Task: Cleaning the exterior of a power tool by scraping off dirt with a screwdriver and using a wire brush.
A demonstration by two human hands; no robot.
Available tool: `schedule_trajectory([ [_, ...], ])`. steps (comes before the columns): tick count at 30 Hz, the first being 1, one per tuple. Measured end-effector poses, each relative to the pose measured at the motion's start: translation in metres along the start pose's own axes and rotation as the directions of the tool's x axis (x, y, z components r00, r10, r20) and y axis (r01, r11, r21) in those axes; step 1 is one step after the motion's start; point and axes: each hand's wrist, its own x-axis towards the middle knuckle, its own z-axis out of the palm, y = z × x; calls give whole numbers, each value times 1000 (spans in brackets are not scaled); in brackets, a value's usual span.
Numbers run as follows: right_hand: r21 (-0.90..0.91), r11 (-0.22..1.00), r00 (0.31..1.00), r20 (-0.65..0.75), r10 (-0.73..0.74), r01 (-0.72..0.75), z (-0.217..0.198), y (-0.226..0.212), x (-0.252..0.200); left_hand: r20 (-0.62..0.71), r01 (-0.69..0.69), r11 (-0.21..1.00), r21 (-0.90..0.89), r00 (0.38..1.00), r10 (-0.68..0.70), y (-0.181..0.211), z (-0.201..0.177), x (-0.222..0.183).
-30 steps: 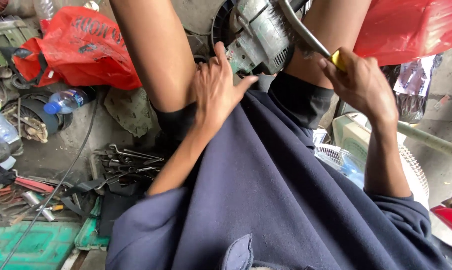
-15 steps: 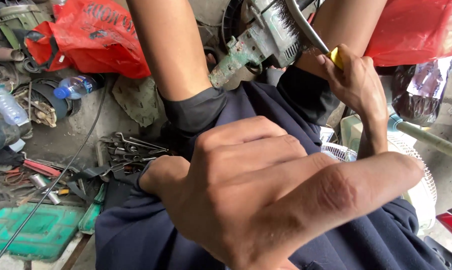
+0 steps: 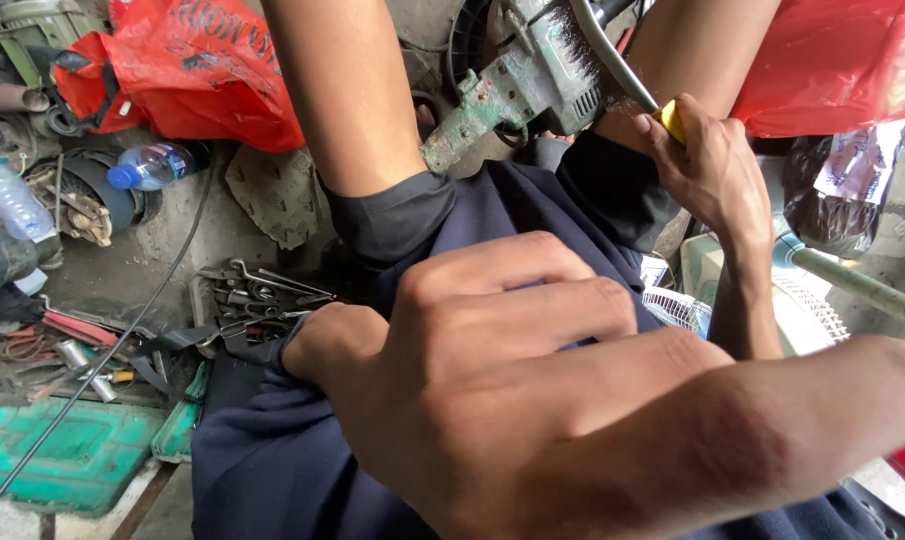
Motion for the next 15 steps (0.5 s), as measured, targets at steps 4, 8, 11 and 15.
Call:
schedule_trajectory([
  [4, 2, 1000, 1000, 1, -17, 17, 77, 40, -29, 13, -55, 998, 27, 998, 55, -1, 4, 1],
  [8, 1, 1000, 1000, 0, -22, 22, 85, 52, -37, 56, -55, 995, -81, 997, 60, -5, 0, 3],
  [11, 3, 1000, 1000, 4, -23, 23, 89, 54, -42, 23, -90, 994, -67, 996, 92, -7, -2, 0],
  [15, 5, 999, 999, 6, -37, 37, 91, 53, -42, -32, -81, 996, -35, 996, 80, -3, 9, 2],
])
